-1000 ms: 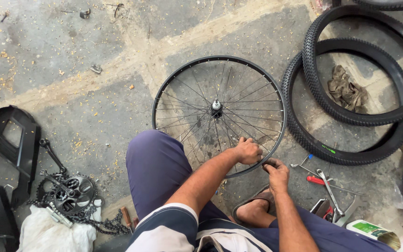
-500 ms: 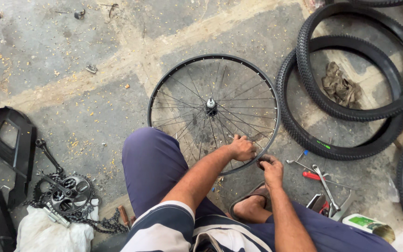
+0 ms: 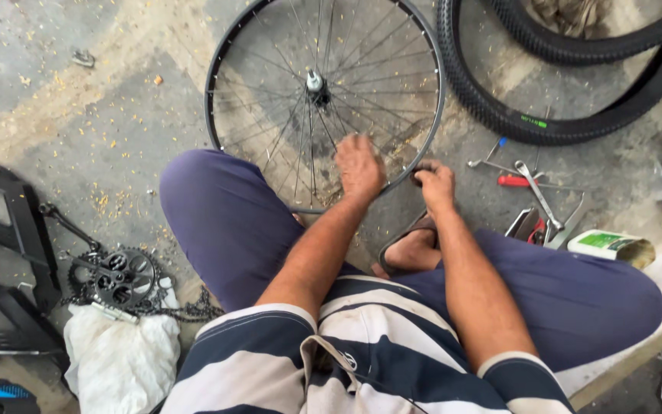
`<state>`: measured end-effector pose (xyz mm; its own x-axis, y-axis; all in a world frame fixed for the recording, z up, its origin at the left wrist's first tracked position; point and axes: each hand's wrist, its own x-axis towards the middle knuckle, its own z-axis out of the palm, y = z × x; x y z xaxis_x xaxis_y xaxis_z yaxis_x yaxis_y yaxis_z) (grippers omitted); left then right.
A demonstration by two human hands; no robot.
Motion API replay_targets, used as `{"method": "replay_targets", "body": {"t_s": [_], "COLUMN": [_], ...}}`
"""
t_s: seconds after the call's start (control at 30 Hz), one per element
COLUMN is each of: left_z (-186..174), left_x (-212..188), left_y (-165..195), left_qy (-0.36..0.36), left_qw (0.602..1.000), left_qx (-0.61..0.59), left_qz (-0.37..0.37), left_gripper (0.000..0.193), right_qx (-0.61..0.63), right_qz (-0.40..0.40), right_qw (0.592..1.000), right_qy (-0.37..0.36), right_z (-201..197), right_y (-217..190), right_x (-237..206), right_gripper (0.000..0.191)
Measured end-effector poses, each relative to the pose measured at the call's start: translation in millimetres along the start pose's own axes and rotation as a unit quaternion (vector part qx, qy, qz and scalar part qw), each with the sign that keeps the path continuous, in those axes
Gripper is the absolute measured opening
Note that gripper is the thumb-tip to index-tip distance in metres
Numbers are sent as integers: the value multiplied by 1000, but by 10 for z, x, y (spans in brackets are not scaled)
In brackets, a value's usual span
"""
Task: The person sits on the floor and installs a rim onto a bicycle wheel hub, threading spokes and securing them with nipples. They rotate the wheel to access different sections and continue tightening the nipples by hand.
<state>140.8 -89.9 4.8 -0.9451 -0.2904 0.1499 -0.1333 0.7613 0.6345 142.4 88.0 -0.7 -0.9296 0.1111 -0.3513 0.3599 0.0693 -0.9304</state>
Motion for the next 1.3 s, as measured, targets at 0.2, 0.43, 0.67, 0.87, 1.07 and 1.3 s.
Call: {"method": "replay_targets", "body": {"t_s": [0.2,0.43,0.67,0.87,1.07,1.3], "left_z": [-66,146,294,483,635,720], "left_x": [-124,-406,-310,-336,-334,-270], "left_y": [-206,-300,-371,-340,-293,-164], "left_qy": [-177,-354,-412,-408,-369,-317], "left_qw": [957,915,899,896,887,889], "left_qx": [31,-66,-106,-152,-253,-288], "left_qz": [-227,-183,-108,-90,-113,-163], "left_gripper": [36,45,47,47,41,34], "right_qx": [-4,38,169,69,160,-51], "right_qz": [35,124,96,246,171,135], "right_qw": [999,992,979,965,971,984], "right_qy": [14,2,64,53,47,106], "right_z": [-30,-96,-348,-391,-379,-282], "right_y": [-15,9,-72,158,31,81], "right_x": [-24,-70,-74,-203,-170,-242], "right_gripper": [20,27,9,9,14,18]}}
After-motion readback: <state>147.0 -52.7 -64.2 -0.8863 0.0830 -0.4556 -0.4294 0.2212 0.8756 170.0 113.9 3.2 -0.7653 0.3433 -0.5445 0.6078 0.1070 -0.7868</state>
